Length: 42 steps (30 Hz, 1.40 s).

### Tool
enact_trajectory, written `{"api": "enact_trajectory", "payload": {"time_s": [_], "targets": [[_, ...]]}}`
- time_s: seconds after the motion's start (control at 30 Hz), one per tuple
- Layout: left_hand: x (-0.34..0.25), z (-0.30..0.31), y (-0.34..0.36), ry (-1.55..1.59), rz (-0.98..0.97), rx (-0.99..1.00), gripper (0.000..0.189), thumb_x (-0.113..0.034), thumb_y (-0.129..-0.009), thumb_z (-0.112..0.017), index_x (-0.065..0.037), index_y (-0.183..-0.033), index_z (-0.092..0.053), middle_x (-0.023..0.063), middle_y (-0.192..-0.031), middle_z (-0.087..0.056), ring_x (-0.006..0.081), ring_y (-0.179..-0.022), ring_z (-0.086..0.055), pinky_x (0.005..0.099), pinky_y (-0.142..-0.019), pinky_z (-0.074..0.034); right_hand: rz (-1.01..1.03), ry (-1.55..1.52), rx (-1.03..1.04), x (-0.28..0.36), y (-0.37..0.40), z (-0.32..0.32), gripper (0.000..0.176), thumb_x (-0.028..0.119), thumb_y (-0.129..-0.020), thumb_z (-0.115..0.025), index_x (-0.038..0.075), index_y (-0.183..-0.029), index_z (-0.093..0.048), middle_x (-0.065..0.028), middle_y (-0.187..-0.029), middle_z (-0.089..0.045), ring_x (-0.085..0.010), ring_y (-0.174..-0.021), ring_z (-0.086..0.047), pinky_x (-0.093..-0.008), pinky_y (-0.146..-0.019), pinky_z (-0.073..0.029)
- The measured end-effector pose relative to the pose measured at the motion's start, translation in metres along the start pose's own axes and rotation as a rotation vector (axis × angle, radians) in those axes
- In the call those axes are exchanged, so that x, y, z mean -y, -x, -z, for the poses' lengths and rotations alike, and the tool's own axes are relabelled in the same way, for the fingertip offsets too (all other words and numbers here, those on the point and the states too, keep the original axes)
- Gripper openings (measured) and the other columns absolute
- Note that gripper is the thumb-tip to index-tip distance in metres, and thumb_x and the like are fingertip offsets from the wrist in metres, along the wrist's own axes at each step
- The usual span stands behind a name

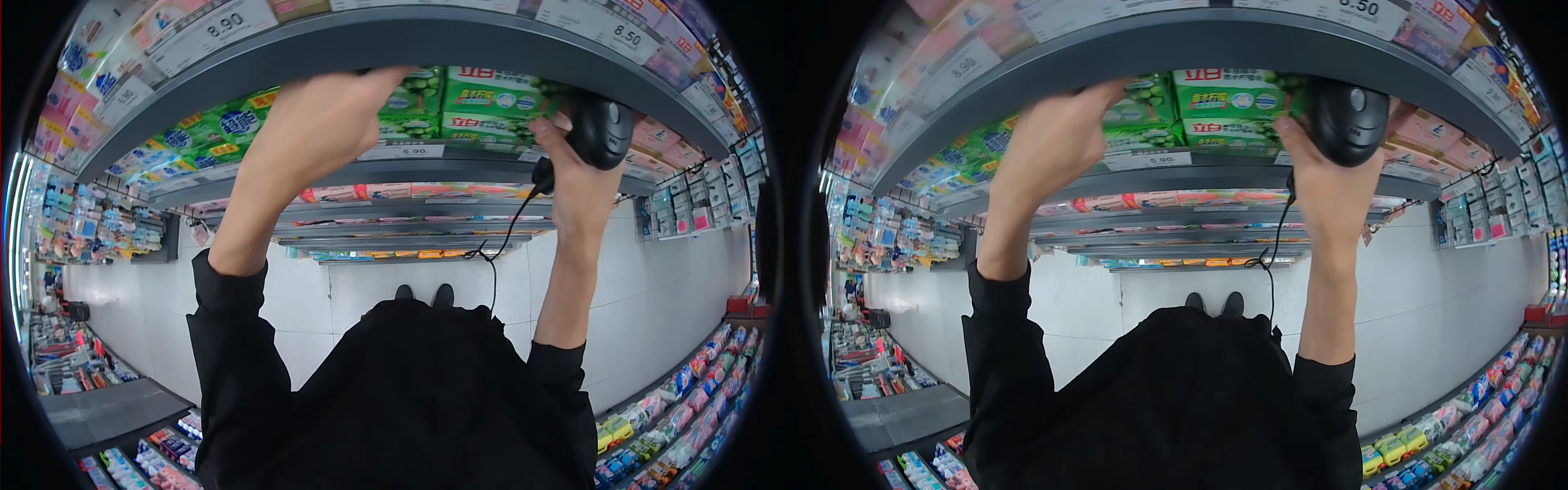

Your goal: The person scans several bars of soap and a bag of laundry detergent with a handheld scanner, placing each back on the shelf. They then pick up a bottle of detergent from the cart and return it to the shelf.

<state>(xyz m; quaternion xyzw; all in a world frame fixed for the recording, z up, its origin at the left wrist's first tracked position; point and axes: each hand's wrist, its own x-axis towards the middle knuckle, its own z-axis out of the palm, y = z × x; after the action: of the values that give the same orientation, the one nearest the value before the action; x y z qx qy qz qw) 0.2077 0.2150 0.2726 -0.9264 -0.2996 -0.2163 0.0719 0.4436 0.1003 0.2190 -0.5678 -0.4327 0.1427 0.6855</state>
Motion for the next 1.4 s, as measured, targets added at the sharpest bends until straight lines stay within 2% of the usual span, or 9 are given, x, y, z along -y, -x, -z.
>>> {"api": "enact_trajectory", "payload": {"time_s": [0.1, 0.83, 0.97, 1.03, 1.07, 1.23, 1.3, 1.33, 1.4], "targets": [[-0.006, 0.005, -0.002, 0.022, 0.008, -0.014, 0.042, 0.001, -0.079, -0.050, -0.008, -0.117, -0.064, 0.0198, -0.093, -0.070, 0.0404, -0.084, -0.066, 0.0469, -0.072, -0.053, -0.039, -0.063, -0.041, 0.001, 0.007, -0.002, 0.017, 0.001, -0.080, -0.075, -0.002, -0.095, -0.069, -0.0057, -0.085, -0.072, -0.0114, -0.078, -0.066, -0.0270, -0.075, -0.051], [-0.056, -0.048, -0.019, -0.072, -0.019, -0.429, 0.039, -0.025, -0.078, -0.077, -0.010, -0.112, -0.067, 0.0131, -0.101, -0.064, 0.0346, -0.096, -0.060, 0.0498, -0.084, -0.038, -0.182, -0.443, 0.053, -0.015, 0.033, 0.005, 0.037, -0.003, -0.086, -0.069, -0.003, -0.122, -0.058, -0.0136, -0.105, -0.073, -0.0141, -0.093, -0.066, -0.0286, -0.081, -0.051], [-0.060, -0.051, -0.019, -0.064, 0.028, -0.394, 0.041, -0.024, -0.078, -0.077, -0.012, -0.116, -0.066, 0.0125, -0.108, -0.062, 0.0352, -0.098, -0.058, 0.0540, -0.089, -0.036, -0.046, -0.485, -0.036, -0.030, 0.057, 0.016, 0.046, 0.001, -0.087, -0.066, 0.000, -0.131, -0.053, -0.0163, -0.135, -0.055, -0.0283, -0.101, -0.066, -0.0383, -0.089, -0.050], [-0.062, -0.052, -0.017, -0.045, 0.003, -0.506, 0.040, -0.025, -0.080, -0.077, -0.013, -0.117, -0.067, 0.0127, -0.107, -0.061, 0.0346, -0.097, -0.057, 0.0545, -0.094, -0.032, 0.024, -0.487, 0.016, -0.045, 0.080, 0.030, 0.021, 0.009, -0.086, -0.067, 0.003, -0.104, -0.060, -0.0148, -0.099, -0.065, -0.0222, -0.083, -0.062, -0.0384, -0.090, -0.046], [-0.066, -0.053, -0.013, -0.012, -0.002, -0.542, 0.041, -0.022, -0.079, -0.077, -0.012, -0.117, -0.066, 0.0122, -0.109, -0.061, 0.0333, -0.102, -0.057, 0.0533, -0.100, -0.029, 0.033, -0.455, 0.159, -0.065, 0.095, 0.046, 0.010, 0.004, -0.089, -0.067, 0.004, -0.087, -0.058, -0.0133, -0.104, -0.065, -0.0185, -0.082, -0.063, -0.0329, -0.077, -0.052], [-0.086, -0.078, 0.023, 0.363, -0.283, -0.622, 0.034, -0.013, -0.076, -0.077, -0.009, -0.108, -0.068, 0.0101, -0.120, -0.062, 0.0314, -0.116, -0.056, 0.0488, -0.106, -0.031, -0.683, 0.329, -0.041, -0.115, 0.217, 0.076, 0.030, 0.020, -0.078, -0.081, -0.001, -0.094, -0.066, -0.0102, -0.077, -0.068, -0.0158, -0.072, -0.063, -0.0349, -0.069, -0.050], [-0.098, -0.097, 0.032, 0.563, -0.461, -0.549, 0.031, -0.002, -0.076, -0.073, -0.006, -0.106, -0.066, 0.0132, -0.117, -0.062, 0.0335, -0.111, -0.058, 0.0488, -0.094, -0.043, -0.838, 0.476, -0.109, -0.181, 0.298, 0.093, 0.024, 0.020, -0.079, -0.076, -0.001, -0.087, -0.069, -0.0219, -0.075, -0.068, -0.0315, -0.072, -0.070, -0.0417, -0.066, -0.051], [-0.105, -0.109, 0.034, 0.612, -0.489, -0.541, 0.031, -0.002, -0.076, -0.073, -0.006, -0.106, -0.066, 0.0132, -0.117, -0.062, 0.0335, -0.111, -0.058, 0.0488, -0.094, -0.043, -0.897, 0.496, -0.201, -0.183, 0.325, 0.099, 0.018, 0.015, -0.077, -0.077, 0.001, -0.083, -0.068, -0.0121, -0.067, -0.065, -0.0157, -0.061, -0.056, -0.0368, -0.061, -0.048], [-0.123, -0.131, 0.039, 0.880, -0.545, -0.228, 0.023, 0.000, -0.077, -0.071, -0.004, -0.100, -0.067, 0.0114, -0.106, -0.066, 0.0309, -0.101, -0.063, 0.0451, -0.089, -0.046, -0.935, 0.542, -0.323, -0.188, 0.371, 0.114, 0.016, 0.013, -0.076, -0.076, 0.001, -0.083, -0.068, -0.0124, -0.066, -0.065, -0.0160, -0.062, -0.058, -0.0367, -0.062, -0.048]]}}
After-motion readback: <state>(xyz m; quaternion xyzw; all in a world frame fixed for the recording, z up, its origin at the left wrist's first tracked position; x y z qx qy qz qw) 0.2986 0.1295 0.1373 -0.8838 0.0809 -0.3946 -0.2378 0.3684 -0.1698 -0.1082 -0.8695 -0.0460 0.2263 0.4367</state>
